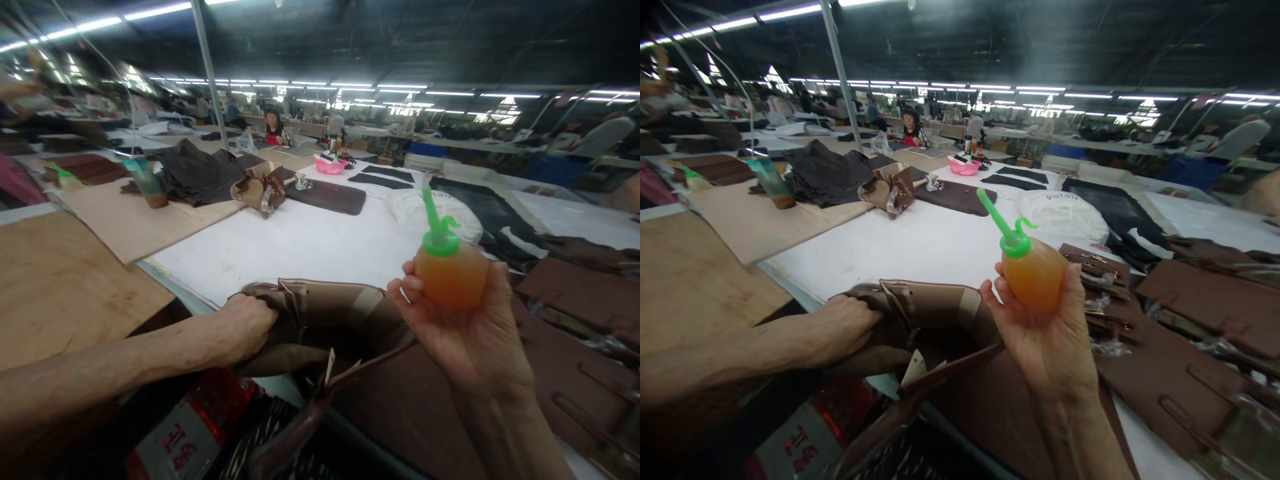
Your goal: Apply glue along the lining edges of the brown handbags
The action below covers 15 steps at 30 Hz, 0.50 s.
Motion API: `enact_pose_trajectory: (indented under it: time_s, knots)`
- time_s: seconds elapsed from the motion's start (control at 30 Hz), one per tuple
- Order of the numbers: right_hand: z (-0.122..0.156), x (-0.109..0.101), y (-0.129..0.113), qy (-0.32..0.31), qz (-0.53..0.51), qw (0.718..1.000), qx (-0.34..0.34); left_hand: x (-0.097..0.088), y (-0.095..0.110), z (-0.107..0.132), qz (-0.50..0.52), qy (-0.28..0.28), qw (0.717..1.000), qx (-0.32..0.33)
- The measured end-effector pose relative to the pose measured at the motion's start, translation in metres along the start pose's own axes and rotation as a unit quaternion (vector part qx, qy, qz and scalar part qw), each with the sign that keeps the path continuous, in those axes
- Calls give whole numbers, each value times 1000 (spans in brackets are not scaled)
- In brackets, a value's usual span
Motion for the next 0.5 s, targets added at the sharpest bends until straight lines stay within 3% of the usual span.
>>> enact_pose_trajectory:
  time_s: [0.23,0.33,0.5]
  knots:
    - [6,-3,7,79,-12,997,16,19,-8,-16,-167,18,981,-93]
    - [15,-4,10,115,3,993,23,28,-18,-31,-107,70,981,-144]
    - [21,-8,15,131,20,990,41,34,-30,-56,9,189,968,-165]
Point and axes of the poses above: each hand's wrist, its own z-axis away from the middle knuckle, its own x-axis out of the palm, y = z × x, the point moved 6 cm from there along -z, towards the middle knuckle, and after that the axes turned 12 degrees about x, right-handed, at the moved point
